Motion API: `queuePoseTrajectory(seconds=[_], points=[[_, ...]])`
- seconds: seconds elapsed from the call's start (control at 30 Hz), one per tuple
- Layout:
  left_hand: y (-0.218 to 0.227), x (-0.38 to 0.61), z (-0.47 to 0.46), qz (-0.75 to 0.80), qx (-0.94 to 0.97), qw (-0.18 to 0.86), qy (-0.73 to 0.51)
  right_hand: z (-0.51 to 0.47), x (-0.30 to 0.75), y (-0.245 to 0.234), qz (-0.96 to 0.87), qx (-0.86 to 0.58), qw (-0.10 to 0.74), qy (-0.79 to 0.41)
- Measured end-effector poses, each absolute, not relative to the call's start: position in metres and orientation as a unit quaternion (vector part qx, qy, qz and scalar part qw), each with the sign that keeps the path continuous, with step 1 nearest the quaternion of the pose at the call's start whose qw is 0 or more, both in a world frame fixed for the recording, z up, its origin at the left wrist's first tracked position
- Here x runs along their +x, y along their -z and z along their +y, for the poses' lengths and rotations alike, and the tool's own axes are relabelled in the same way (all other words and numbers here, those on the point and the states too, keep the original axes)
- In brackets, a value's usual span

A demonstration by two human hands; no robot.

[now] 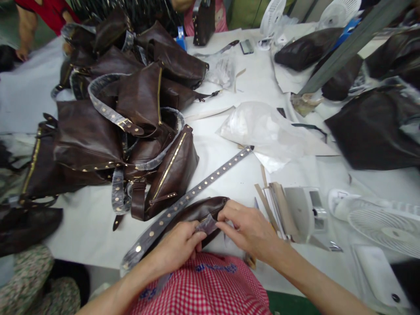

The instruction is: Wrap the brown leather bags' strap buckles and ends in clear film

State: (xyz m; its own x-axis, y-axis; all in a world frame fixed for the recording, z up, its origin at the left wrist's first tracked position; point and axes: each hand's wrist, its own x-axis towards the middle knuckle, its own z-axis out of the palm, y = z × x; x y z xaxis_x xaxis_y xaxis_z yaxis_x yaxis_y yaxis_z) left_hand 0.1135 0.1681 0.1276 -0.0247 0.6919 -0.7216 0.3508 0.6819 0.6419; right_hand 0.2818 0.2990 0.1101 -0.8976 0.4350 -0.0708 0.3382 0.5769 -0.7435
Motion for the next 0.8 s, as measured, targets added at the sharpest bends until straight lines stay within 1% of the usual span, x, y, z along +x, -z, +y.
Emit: queuePoseTrajectory(seconds=[0.07,0.13,0.23,0.37,0.5,0.7,0.8], points=[[-0.126,0.115,0.168,0.696,0.364,0.603,-0.143,0.285,0.283,-0.105,-0.888,-0.262,0.055,-0.374],[-0.125,0.117,0.167,0.706,0.384,0.579,-0.139,0.275,0.281,-0.1,-0.882,-0.295,0.064,-0.362],[-0.126,0.119,0.166,0.723,0.426,0.529,-0.127,0.267,0.277,-0.097,-0.858,-0.323,0.064,-0.394],[-0.126,0.121,0.167,0.728,0.455,0.501,-0.109,0.266,0.272,-0.098,-0.818,-0.365,0.046,-0.442],[-0.126,0.121,0.168,0.727,0.445,0.513,-0.101,0.27,0.274,-0.097,-0.827,-0.336,0.048,-0.447],[-0.125,0.118,0.168,0.724,0.436,0.524,-0.107,0.27,0.279,-0.096,-0.866,-0.269,0.095,-0.41],[-0.126,0.117,0.17,0.719,0.434,0.533,-0.102,0.265,0.277,-0.095,-0.871,-0.267,0.125,-0.392]])
